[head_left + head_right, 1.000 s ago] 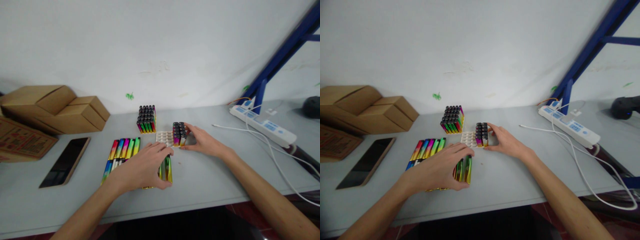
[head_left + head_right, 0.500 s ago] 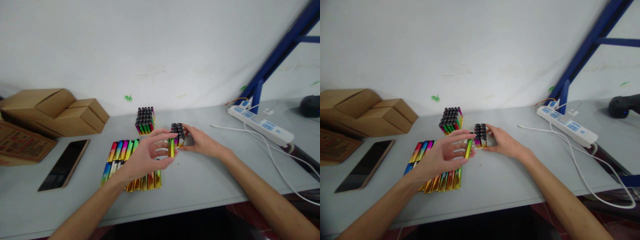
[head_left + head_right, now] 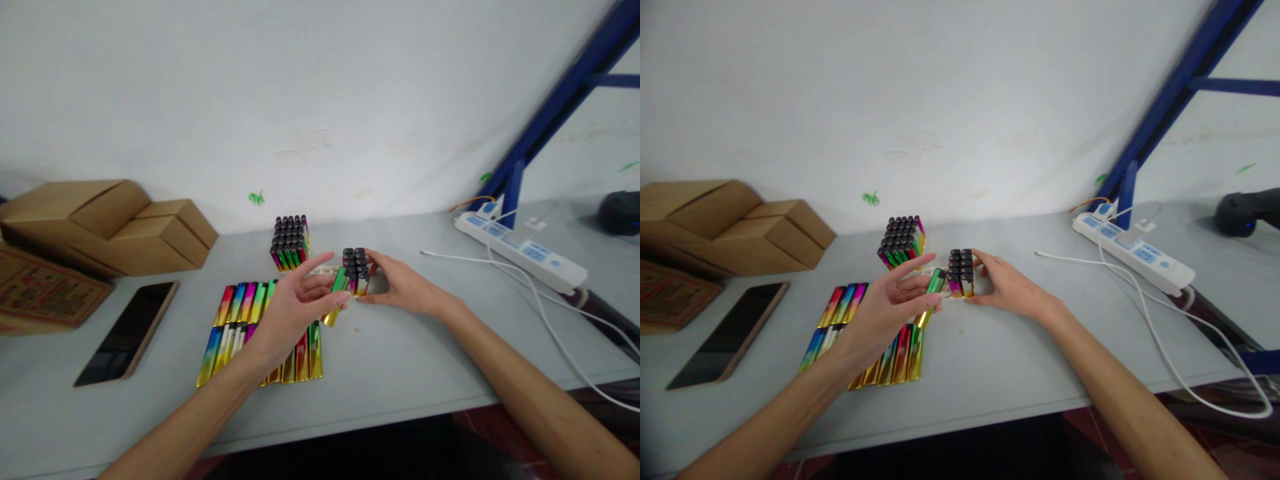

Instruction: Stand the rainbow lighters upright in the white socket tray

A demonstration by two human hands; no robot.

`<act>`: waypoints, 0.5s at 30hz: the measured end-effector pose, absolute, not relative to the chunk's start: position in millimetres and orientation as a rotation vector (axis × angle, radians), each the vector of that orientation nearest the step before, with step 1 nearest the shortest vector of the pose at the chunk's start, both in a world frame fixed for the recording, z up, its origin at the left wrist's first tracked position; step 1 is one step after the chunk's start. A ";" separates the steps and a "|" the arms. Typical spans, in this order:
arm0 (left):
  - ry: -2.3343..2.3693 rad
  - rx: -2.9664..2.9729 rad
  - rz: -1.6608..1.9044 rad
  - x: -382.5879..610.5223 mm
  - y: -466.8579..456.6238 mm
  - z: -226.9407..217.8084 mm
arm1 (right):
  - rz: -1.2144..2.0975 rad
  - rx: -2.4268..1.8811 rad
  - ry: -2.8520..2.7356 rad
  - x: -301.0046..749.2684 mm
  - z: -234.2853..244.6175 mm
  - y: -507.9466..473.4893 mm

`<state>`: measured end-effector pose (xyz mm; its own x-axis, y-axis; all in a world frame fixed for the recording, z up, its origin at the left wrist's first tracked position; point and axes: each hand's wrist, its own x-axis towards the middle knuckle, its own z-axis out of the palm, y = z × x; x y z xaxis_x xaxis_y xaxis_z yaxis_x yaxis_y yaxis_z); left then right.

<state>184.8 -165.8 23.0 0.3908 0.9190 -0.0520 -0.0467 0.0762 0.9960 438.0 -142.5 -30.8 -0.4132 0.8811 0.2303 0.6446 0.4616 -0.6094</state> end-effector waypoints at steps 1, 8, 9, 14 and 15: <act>0.913 1.286 0.896 184.2 -164.6 22.5 | 0.600 -1.265 -2.187 438.1 -29.7 -142.6; 0.715 1.369 0.886 183.2 -161.2 17.3 | 0.628 -1.289 -2.183 439.9 -28.3 -142.4; 0.694 1.366 0.897 183.1 -161.0 16.0 | 0.625 -1.287 -2.184 440.1 -28.9 -142.3; 0.860 1.601 0.909 178.8 -158.8 12.4 | 0.616 -1.293 -2.199 440.9 -30.6 -142.0; 0.908 1.667 0.891 177.5 -158.5 13.0 | 0.610 -1.293 -2.200 441.0 -30.5 -142.1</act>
